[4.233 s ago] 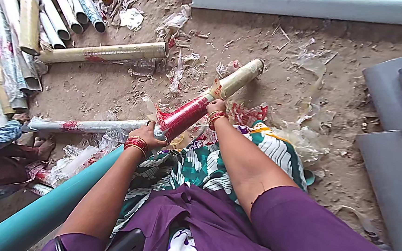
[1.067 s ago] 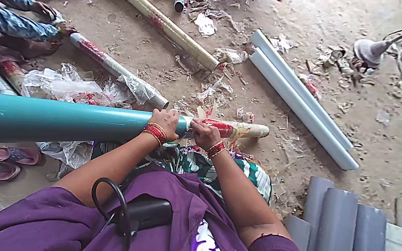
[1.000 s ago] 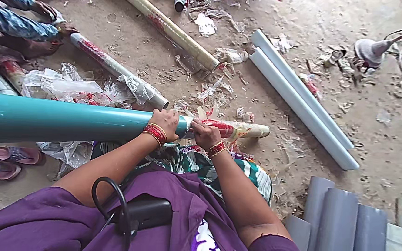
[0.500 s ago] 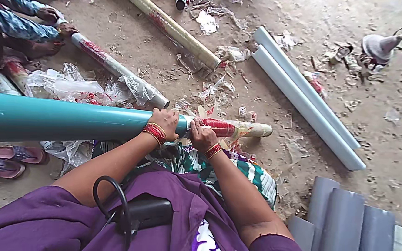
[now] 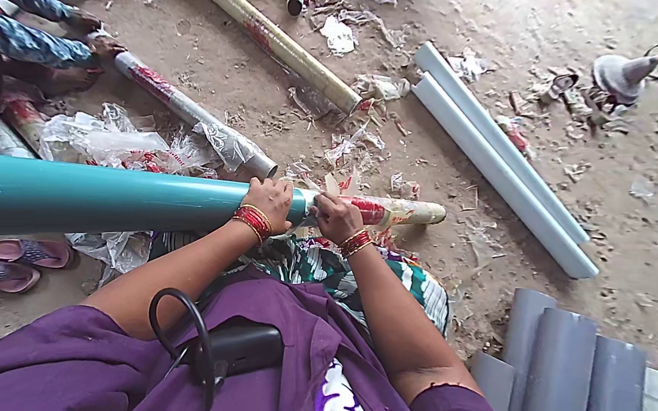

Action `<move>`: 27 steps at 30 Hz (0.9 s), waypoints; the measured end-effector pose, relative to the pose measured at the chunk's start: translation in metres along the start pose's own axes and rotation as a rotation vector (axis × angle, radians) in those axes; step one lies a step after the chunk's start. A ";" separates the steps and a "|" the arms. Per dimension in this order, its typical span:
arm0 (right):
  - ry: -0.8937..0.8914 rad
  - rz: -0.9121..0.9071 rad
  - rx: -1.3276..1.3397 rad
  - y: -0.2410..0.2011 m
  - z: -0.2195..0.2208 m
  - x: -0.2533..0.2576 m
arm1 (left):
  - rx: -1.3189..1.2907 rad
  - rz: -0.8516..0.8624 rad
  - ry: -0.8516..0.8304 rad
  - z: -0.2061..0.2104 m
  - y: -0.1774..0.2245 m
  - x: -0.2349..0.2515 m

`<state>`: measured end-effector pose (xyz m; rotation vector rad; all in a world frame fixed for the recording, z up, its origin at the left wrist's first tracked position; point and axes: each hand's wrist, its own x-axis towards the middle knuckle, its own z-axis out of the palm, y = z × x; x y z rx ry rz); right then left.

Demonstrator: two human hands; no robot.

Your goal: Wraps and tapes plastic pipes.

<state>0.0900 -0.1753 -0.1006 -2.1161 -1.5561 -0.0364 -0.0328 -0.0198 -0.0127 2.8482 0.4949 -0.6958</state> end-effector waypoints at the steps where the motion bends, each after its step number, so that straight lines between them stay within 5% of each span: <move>1: 0.015 -0.024 -0.019 0.001 0.001 0.000 | 0.005 0.005 0.012 0.002 0.001 -0.001; 20: 0.019 0.070 0.081 -0.008 0.003 0.003 | 0.036 0.081 0.207 0.028 0.004 -0.014; 27: 0.008 0.059 0.327 -0.015 -0.005 0.000 | 0.019 0.097 0.229 0.030 0.004 -0.016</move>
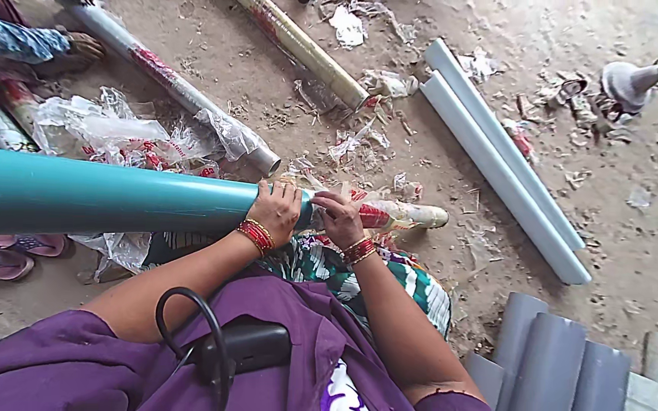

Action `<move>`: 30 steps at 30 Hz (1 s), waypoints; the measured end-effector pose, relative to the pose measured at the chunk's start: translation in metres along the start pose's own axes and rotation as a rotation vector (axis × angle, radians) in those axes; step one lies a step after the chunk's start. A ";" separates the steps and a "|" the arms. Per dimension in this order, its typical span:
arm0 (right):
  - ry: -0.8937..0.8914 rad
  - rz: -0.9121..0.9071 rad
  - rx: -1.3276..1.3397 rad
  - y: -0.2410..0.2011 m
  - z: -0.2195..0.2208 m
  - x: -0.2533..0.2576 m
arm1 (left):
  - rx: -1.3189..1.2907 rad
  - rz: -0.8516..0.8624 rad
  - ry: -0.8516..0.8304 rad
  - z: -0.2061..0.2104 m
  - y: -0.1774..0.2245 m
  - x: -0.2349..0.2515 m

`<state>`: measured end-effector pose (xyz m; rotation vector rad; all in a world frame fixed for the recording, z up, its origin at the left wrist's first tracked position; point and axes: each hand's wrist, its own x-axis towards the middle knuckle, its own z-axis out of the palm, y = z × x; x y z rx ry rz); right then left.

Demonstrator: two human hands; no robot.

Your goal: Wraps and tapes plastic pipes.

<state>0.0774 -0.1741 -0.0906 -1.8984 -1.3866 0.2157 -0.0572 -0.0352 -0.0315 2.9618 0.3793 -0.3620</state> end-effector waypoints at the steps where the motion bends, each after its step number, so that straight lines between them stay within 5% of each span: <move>1: 0.002 -0.010 -0.015 -0.001 0.001 -0.001 | -0.004 -0.001 0.003 0.000 0.000 0.000; 8: 0.099 0.006 -0.007 0.005 0.011 0.002 | -0.017 -0.011 -0.067 -0.007 0.000 0.002; 22: -0.097 0.185 0.130 0.013 -0.032 -0.002 | -0.024 -0.026 -0.160 -0.019 -0.005 0.010; 25: 0.001 0.340 0.191 0.014 -0.047 -0.010 | -0.050 -0.051 -0.198 -0.023 -0.008 0.016; 30: 0.508 0.718 0.319 0.016 -0.123 -0.041 | -0.088 -0.134 -0.296 -0.034 -0.017 0.033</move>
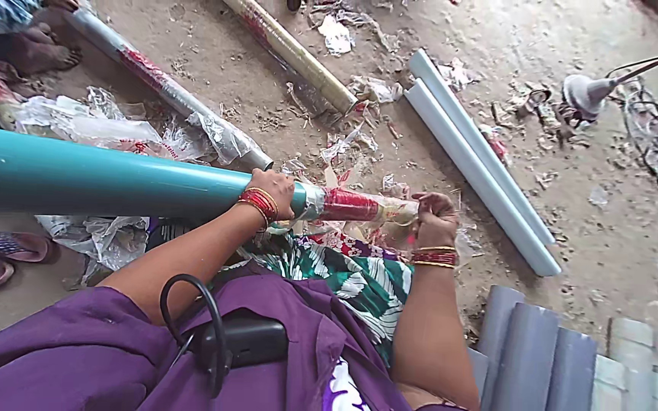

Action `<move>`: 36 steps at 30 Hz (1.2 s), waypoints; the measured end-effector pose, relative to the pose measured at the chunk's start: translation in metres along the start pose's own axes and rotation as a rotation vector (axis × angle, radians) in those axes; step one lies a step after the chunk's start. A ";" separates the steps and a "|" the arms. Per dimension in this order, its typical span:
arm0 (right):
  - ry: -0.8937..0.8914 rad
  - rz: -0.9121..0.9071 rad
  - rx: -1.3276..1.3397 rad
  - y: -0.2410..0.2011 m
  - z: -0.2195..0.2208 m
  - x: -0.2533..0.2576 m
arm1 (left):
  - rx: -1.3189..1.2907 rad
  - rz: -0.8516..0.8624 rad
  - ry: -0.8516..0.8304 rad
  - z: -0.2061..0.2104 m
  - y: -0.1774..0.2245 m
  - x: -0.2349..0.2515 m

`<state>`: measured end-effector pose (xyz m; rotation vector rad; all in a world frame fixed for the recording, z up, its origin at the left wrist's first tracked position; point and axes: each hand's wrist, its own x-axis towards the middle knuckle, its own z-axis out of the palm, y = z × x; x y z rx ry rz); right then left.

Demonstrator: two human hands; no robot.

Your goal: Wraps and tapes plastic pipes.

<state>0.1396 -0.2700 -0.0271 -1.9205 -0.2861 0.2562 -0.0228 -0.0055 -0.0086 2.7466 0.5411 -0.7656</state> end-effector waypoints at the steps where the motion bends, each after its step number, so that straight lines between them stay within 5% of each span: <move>1: 0.054 0.030 -0.070 0.002 -0.012 -0.002 | 0.001 -0.008 -0.004 -0.001 0.000 0.002; 4: -0.022 0.050 -0.213 0.009 -0.012 -0.020 | 0.006 -0.003 0.014 -0.002 0.001 0.003; 10: -0.418 -0.063 -0.423 -0.008 0.081 -0.049 | 0.055 0.057 0.129 0.021 0.011 -0.012; 14: -0.355 -0.124 -0.545 0.001 0.120 -0.056 | 0.071 0.128 0.227 0.038 0.015 -0.024; 21: -0.222 -0.284 -0.562 0.014 0.127 -0.059 | 0.100 0.156 0.249 0.044 0.014 -0.027; 27: -0.261 -0.074 -0.910 -0.010 0.131 -0.064 | 0.101 0.145 0.212 0.041 0.015 -0.027; 36: -0.048 0.049 -0.861 -0.023 0.095 -0.035 | 0.088 0.170 0.251 0.043 0.012 -0.026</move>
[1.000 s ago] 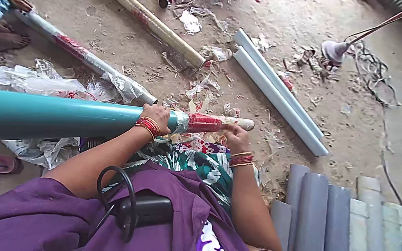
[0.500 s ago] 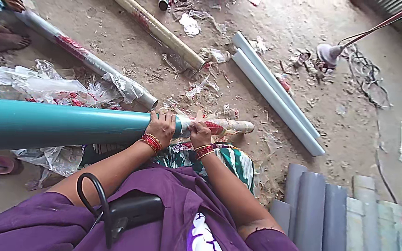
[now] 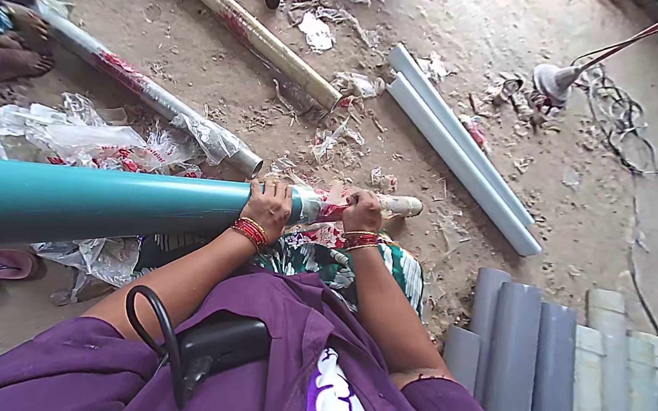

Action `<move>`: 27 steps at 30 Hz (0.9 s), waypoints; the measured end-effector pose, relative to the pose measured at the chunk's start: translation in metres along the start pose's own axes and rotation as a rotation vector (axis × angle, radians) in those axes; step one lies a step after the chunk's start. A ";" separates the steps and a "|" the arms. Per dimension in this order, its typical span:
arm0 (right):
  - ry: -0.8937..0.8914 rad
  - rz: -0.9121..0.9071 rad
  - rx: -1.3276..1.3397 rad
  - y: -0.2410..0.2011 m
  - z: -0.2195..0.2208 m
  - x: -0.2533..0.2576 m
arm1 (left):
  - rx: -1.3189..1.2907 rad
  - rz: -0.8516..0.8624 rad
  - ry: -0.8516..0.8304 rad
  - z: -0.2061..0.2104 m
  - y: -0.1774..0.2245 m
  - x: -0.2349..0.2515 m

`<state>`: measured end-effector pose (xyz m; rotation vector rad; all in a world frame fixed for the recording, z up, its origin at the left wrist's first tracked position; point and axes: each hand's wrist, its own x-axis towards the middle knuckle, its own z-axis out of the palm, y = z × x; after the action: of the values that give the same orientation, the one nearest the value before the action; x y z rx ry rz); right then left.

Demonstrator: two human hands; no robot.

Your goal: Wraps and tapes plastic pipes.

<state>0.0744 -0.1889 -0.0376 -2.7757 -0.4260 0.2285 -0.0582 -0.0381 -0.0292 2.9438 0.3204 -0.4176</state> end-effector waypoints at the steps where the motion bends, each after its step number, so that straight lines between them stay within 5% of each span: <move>1: 0.044 0.056 0.033 0.008 -0.008 0.008 | 0.011 0.012 0.036 0.005 0.000 -0.001; 5: 0.217 0.194 0.140 0.063 -0.044 0.041 | 0.065 0.036 0.127 0.016 0.003 -0.008; 11: -0.201 0.059 0.156 0.045 -0.020 0.017 | 0.099 0.061 0.210 0.024 0.004 -0.009; 14: -0.236 -0.033 0.212 0.032 -0.007 0.013 | 0.115 0.059 0.243 0.028 0.004 -0.011; 16: -0.265 -0.044 0.346 0.040 0.004 0.019 | 0.121 0.063 0.270 0.032 0.005 -0.012; 20: -0.227 0.221 0.859 0.049 0.015 0.025 | 0.128 0.074 0.287 0.036 0.006 -0.014; 23: -0.237 0.333 1.215 0.045 -0.007 0.024 | 0.055 0.014 0.104 0.015 0.012 -0.013; 27: -0.474 0.132 1.646 0.044 -0.013 0.018 | 0.013 -0.010 -0.249 -0.047 0.024 0.016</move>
<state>0.1054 -0.2265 -0.0418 -1.1043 -0.0357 0.8077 -0.0253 -0.0496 0.0136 2.8594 0.3010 -0.7802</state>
